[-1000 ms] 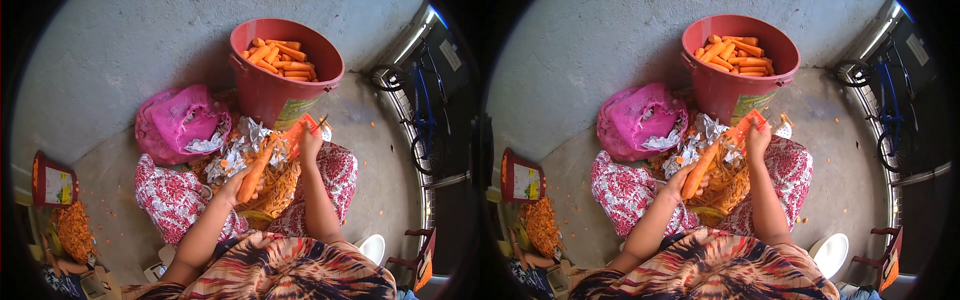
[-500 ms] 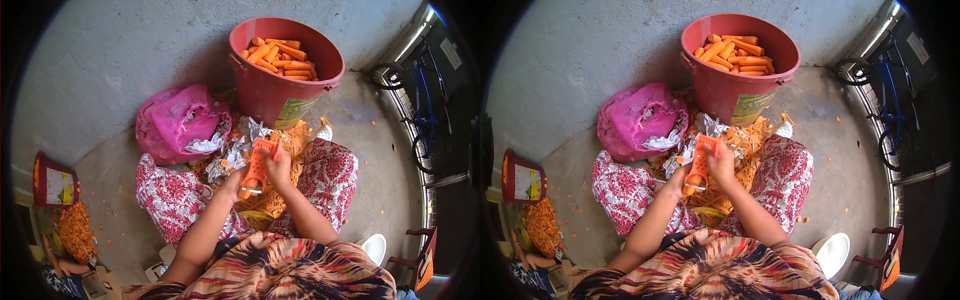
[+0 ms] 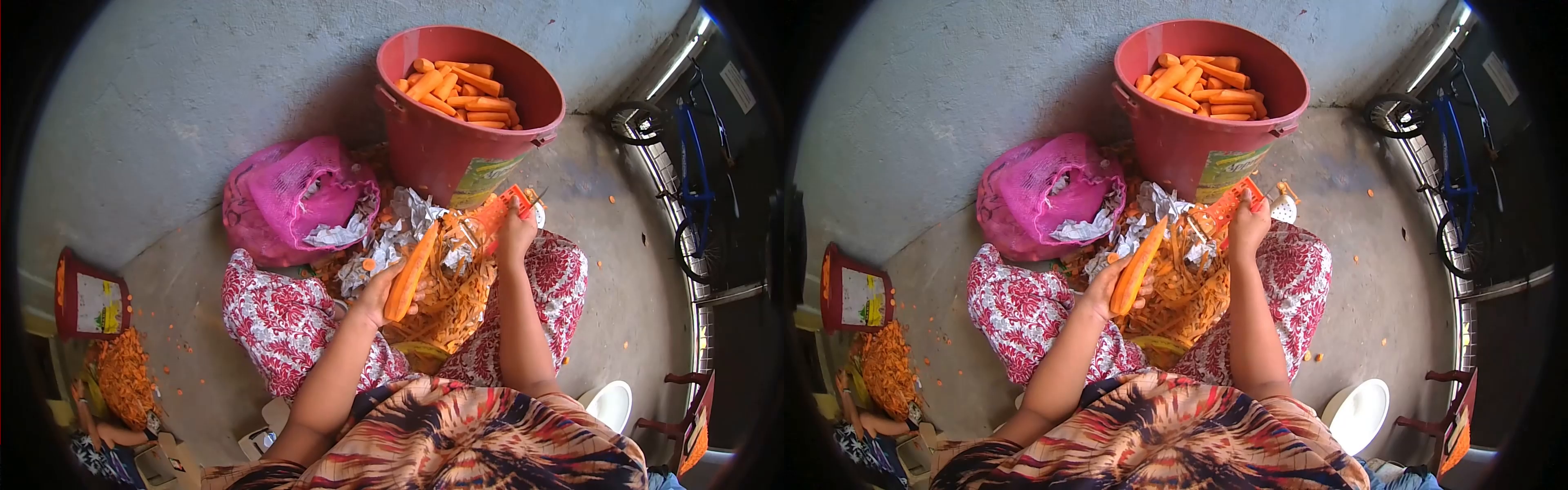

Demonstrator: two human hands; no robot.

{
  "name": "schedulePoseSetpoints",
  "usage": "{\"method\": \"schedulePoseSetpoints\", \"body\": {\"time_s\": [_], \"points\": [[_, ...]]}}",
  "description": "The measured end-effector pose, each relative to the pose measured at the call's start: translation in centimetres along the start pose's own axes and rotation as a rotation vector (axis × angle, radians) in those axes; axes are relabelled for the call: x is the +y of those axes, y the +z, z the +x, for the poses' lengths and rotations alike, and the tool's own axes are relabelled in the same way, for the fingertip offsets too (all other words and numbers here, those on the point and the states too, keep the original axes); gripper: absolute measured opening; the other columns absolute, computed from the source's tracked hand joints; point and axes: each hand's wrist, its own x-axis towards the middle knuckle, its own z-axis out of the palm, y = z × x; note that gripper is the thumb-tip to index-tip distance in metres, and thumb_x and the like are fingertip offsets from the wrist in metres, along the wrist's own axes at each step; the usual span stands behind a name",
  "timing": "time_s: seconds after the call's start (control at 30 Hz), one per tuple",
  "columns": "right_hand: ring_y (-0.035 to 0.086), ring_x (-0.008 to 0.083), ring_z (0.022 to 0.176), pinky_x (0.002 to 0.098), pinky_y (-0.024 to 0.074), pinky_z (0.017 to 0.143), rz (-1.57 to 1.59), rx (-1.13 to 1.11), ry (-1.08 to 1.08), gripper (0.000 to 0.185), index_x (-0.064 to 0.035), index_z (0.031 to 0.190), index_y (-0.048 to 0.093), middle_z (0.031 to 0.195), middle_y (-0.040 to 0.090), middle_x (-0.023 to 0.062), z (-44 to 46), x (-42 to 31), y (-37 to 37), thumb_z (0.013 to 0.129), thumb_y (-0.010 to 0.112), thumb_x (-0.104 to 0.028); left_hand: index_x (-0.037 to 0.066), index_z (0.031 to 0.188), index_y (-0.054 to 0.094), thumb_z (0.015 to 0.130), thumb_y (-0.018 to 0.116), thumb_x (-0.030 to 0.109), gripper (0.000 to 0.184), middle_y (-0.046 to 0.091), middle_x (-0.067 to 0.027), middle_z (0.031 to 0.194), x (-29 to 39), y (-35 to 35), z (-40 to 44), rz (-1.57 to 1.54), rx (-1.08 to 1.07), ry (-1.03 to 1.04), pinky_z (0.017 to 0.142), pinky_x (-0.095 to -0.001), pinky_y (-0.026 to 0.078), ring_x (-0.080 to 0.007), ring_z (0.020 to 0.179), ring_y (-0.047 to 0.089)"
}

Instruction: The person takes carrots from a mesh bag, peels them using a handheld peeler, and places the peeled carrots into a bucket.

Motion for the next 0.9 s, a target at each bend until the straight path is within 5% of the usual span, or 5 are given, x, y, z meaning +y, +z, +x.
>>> {"method": "schedulePoseSetpoints", "body": {"time_s": [0.3,0.57,0.63,0.77,0.9], "points": [[0.043,0.0052,0.056,0.0210,0.0375,0.051,0.086,-0.484,0.121,0.012,-0.0021,0.086,0.054,0.066,0.052,-0.0015,-8.6,-4.2,1.2,0.081,0.053,-0.013,0.009,0.101,0.051,0.083,0.043,0.031,0.029,0.057,-0.0049,0.082,-0.3,0.0,0.6,-0.037,0.117,0.134,0.052,-0.0286,0.042,-0.0192,0.069,0.054],[0.044,0.0075,0.053,0.0248,0.0387,0.048,0.013,-0.584,0.048,0.012,-0.0004,0.075,0.049,0.057,0.051,0.0035,-10.9,-6.0,1.6,0.080,0.054,-0.011,0.005,0.104,0.050,0.086,0.040,0.028,0.031,0.058,-0.0078,0.093,-0.5,-0.6,1.1,-0.161,0.072,0.143,0.064,-0.0370,0.050,-0.0206,0.080,0.058],[0.044,0.0075,0.052,0.0248,0.0387,0.048,0.037,-0.568,0.038,0.012,-0.0005,0.075,0.049,0.057,0.051,0.0034,-11.0,-5.4,1.8,0.079,0.054,-0.010,0.006,0.107,0.048,0.086,0.040,0.030,0.034,0.057,-0.0097,0.097,-0.4,-0.8,1.0,-0.200,-0.038,0.124,0.064,-0.0390,0.050,-0.0229,0.083,0.057],[0.043,0.0078,0.051,0.0247,0.0381,0.047,-0.003,-0.507,-0.076,0.011,-0.0013,0.075,0.049,0.057,0.051,0.0031,-9.9,-5.4,1.7,0.079,0.054,-0.010,0.005,0.102,0.050,0.085,0.042,0.031,0.032,0.058,-0.0052,0.085,-0.3,1.1,0.3,-0.035,0.090,0.145,0.055,-0.0321,0.047,-0.0168,0.072,0.057],[0.042,0.0080,0.051,0.0243,0.0361,0.046,-0.008,-0.112,0.079,0.015,-0.0020,0.070,0.051,0.060,0.051,0.0014,-4.0,-2.0,0.9,0.081,0.053,-0.012,0.006,0.103,0.049,0.084,0.043,0.036,0.035,0.053,-0.0035,0.079,-0.5,0.6,0.1,0.004,0.040,0.060,0.049,-0.0263,0.040,-0.0139,0.066,0.050]]}}
